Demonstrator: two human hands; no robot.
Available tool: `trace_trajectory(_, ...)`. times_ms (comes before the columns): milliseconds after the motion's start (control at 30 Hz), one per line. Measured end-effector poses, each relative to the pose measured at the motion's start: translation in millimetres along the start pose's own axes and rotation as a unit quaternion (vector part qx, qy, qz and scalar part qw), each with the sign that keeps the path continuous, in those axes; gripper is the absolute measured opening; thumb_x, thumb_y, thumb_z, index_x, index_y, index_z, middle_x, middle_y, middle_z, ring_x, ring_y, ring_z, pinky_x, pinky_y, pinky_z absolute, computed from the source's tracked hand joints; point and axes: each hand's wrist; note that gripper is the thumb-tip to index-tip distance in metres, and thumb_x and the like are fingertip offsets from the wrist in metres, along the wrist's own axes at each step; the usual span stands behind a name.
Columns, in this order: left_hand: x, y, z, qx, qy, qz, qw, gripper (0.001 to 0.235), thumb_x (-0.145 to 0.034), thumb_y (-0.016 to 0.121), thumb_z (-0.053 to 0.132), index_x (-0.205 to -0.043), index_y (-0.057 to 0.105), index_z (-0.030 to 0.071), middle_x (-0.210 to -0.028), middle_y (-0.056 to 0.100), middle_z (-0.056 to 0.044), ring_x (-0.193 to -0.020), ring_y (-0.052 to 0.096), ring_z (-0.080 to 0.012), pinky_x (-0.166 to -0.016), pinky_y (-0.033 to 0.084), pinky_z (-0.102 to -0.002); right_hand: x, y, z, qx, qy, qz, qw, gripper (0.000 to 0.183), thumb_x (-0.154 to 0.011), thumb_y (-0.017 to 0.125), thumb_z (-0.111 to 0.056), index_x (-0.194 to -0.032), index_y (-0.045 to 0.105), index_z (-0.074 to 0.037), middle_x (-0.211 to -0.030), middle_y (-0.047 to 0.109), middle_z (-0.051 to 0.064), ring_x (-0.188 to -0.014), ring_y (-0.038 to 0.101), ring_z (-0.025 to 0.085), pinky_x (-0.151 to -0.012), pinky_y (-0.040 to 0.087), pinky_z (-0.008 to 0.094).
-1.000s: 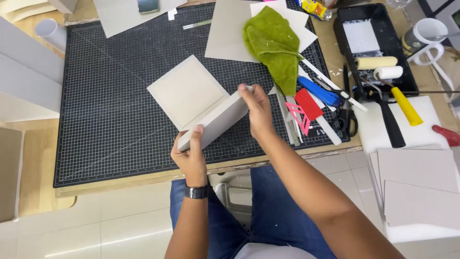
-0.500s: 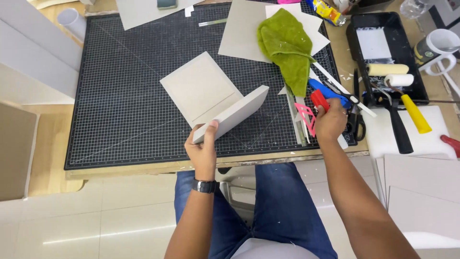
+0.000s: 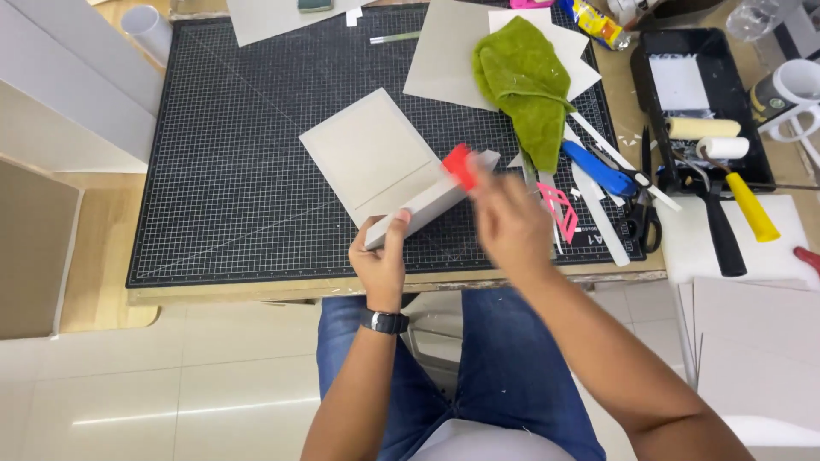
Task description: The person folds a white paper sheet along pre-scored lines, then uses a red plastic scraper to crease the folds. They apply glue with a small roller to the edges and press the flaps together to form a box. The person repeats the creasing and gluing steps to complete the assembly.
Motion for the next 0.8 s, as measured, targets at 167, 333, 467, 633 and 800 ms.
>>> trace_trajectory(167,0,1,9,0.012,-0.004,-0.011,1.0,0.026,-0.086,0.084,0.031,-0.076,0.074,0.01,-0.064,0.066,-0.005,-0.074,0.053,-0.0064,-0.064,0.044,-0.024,-36,-35,23,-0.024,0.067,0.021,0.997,0.042,-0.104,0.069,-0.007,-0.145,0.066,-0.01,-0.1,0.069,0.02,-0.079,0.069,0.036,-0.065,0.057,0.039)
trace_trajectory(333,-8,-7,8,0.011,-0.018,-0.034,0.999,0.026,-0.088,0.085,0.031,-0.083,0.074,0.008,-0.069,0.068,-0.005,-0.078,0.052,-0.0067,-0.067,0.044,-0.025,-19,-20,3,-0.058,0.082,-0.04,0.994,0.043,-0.103,0.07,-0.024,-0.146,0.066,-0.023,-0.107,0.072,0.01,-0.091,0.073,0.035,-0.074,0.06,0.043)
trace_trajectory(467,-12,-10,3,-0.004,-0.001,-0.099,0.995,0.031,-0.079,0.092,0.025,-0.101,0.076,0.011,-0.088,0.074,-0.008,-0.094,0.063,-0.0134,-0.083,0.048,-0.03,-21,-5,-27,-0.107,0.118,-0.006,0.987,0.045,-0.103,0.069,-0.015,-0.148,0.063,-0.015,-0.11,0.07,0.019,-0.1,0.069,0.042,-0.087,0.057,0.049)
trace_trajectory(633,-26,-12,-69,-0.049,0.052,-0.123,0.99,0.019,-0.08,0.09,0.011,-0.098,0.081,0.01,-0.093,0.077,-0.014,-0.093,0.071,-0.0265,-0.086,0.053,-0.042,-10,-4,-107,-0.195,0.126,-0.093,0.968,0.046,-0.1,0.068,-0.019,-0.146,0.062,-0.02,-0.1,0.072,0.012,-0.082,0.073,0.031,-0.067,0.061,0.037)
trace_trajectory(800,-22,-9,-22,-0.026,0.085,-0.143,0.986,0.014,-0.081,0.087,0.01,-0.093,0.081,0.009,-0.09,0.077,-0.01,-0.087,0.071,-0.0211,-0.083,0.054,-0.038,-24,-8,-100,-0.188,0.114,-0.069,0.973,0.038,-0.102,0.066,-0.016,-0.139,0.067,-0.012,-0.103,0.071,0.018,-0.083,0.074,0.037,-0.063,0.061,0.039)
Point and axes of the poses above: each hand's wrist, its own x-axis away from the middle knuckle, its own y-axis out of the palm, z = x × y
